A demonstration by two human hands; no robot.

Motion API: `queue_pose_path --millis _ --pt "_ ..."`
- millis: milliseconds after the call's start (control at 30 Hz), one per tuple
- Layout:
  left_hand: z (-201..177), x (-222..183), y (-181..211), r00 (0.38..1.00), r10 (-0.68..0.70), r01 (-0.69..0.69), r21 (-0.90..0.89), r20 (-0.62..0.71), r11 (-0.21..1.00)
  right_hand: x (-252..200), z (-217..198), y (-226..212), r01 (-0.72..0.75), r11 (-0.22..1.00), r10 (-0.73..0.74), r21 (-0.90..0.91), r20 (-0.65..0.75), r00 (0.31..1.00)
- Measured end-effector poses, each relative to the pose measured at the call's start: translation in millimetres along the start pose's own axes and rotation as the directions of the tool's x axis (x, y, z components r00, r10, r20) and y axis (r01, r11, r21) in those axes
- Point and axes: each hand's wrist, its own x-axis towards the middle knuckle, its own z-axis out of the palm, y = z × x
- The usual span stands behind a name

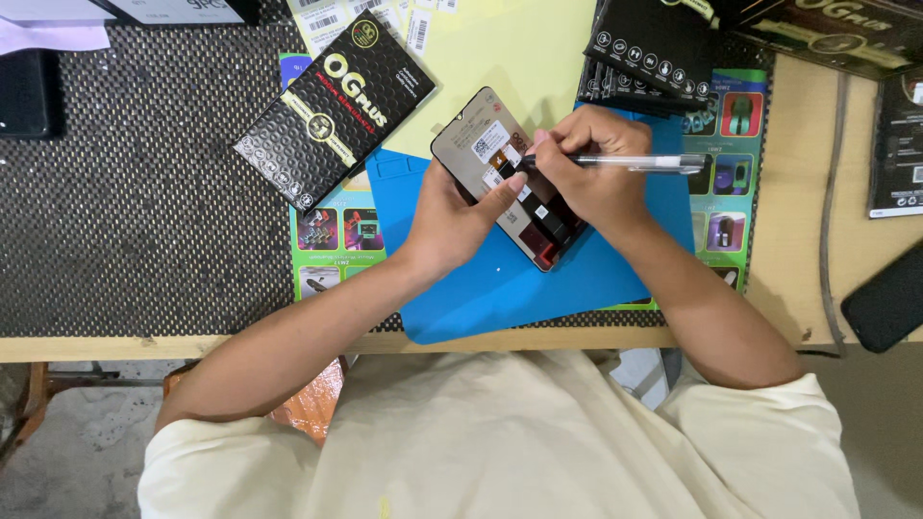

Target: The person labels various electronic parts with a pen and organizes several packages on a desk.

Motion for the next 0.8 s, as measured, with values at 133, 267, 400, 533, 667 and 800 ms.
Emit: queue_pose_path --millis 133,267,400,533,667,800 --pt "0 0 1 1.0 -0.013 0.013 0.001 0.0 1.0 2 1 -6 0.017 0.999 -0.017 -0.028 0.012 1.0" --pt "0 0 -1 1.0 -0.015 0.015 -0.006 0.006 1.0 -1 1 -2 0.014 0.999 -0.015 -0.033 -0.017 1.0" --pt "0 0 -2 1.0 -0.023 0.023 -0.019 0.005 1.0 0 -1 0 0.009 1.0 -0.009 -0.03 -0.009 1.0" --pt "1 0 1 1.0 -0.022 0.022 -0.021 0.009 1.0 -3 1 3 -0.013 1.0 0.013 -0.005 -0.04 0.999" --pt "0 -1 3 1.0 -0.019 0.019 -0.014 0.001 1.0 -3 1 -1 0.02 0.998 -0.022 -0.051 -0.039 0.999" --pt "0 0 -4 0.999 -0.031 0.031 -0.031 -0.006 0.999 0 1 -7 0.032 0.997 -0.034 -0.066 -0.023 0.999"
